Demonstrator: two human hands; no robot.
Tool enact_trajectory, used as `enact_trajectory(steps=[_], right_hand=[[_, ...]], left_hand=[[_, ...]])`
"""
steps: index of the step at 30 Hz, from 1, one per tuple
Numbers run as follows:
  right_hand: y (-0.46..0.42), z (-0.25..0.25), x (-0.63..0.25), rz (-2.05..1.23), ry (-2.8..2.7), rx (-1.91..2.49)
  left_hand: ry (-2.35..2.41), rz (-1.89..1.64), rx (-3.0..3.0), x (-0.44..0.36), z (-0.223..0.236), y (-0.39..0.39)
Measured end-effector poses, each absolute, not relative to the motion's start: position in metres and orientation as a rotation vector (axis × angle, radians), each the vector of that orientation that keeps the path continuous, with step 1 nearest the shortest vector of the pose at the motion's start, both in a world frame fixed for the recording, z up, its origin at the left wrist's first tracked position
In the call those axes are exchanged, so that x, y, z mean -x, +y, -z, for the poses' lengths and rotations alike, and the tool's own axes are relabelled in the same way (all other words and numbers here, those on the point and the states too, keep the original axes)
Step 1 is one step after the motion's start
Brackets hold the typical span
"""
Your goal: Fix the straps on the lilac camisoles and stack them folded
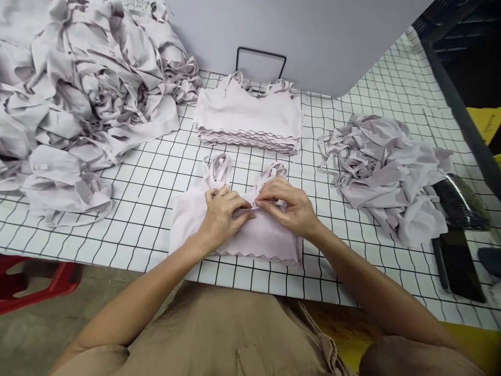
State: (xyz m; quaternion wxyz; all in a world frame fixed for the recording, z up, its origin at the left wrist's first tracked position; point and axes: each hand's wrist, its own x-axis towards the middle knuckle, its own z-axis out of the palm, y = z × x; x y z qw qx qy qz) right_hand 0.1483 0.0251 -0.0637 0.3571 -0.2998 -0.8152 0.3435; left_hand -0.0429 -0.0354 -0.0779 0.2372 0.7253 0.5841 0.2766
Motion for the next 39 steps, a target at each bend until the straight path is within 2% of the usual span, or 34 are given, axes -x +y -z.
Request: enact_trajectory(steps=[21,33,39], right_hand=[[0.022,0.076,-0.149,-0.783,-2.264,0.751],[0.023,0.060,-0.155,-0.606,-2.612,0.673],[0.076,0.035,-0.168,-0.779,-2.721,0.702]], left_hand=[[1.611,-0.738,-2.033,0.041,0.085,-0.035],[1.545,-0.793,-2.055,0.044,0.083,-0.035],[1.515,-0.750,-2.081,0.047,0.085,-0.035]])
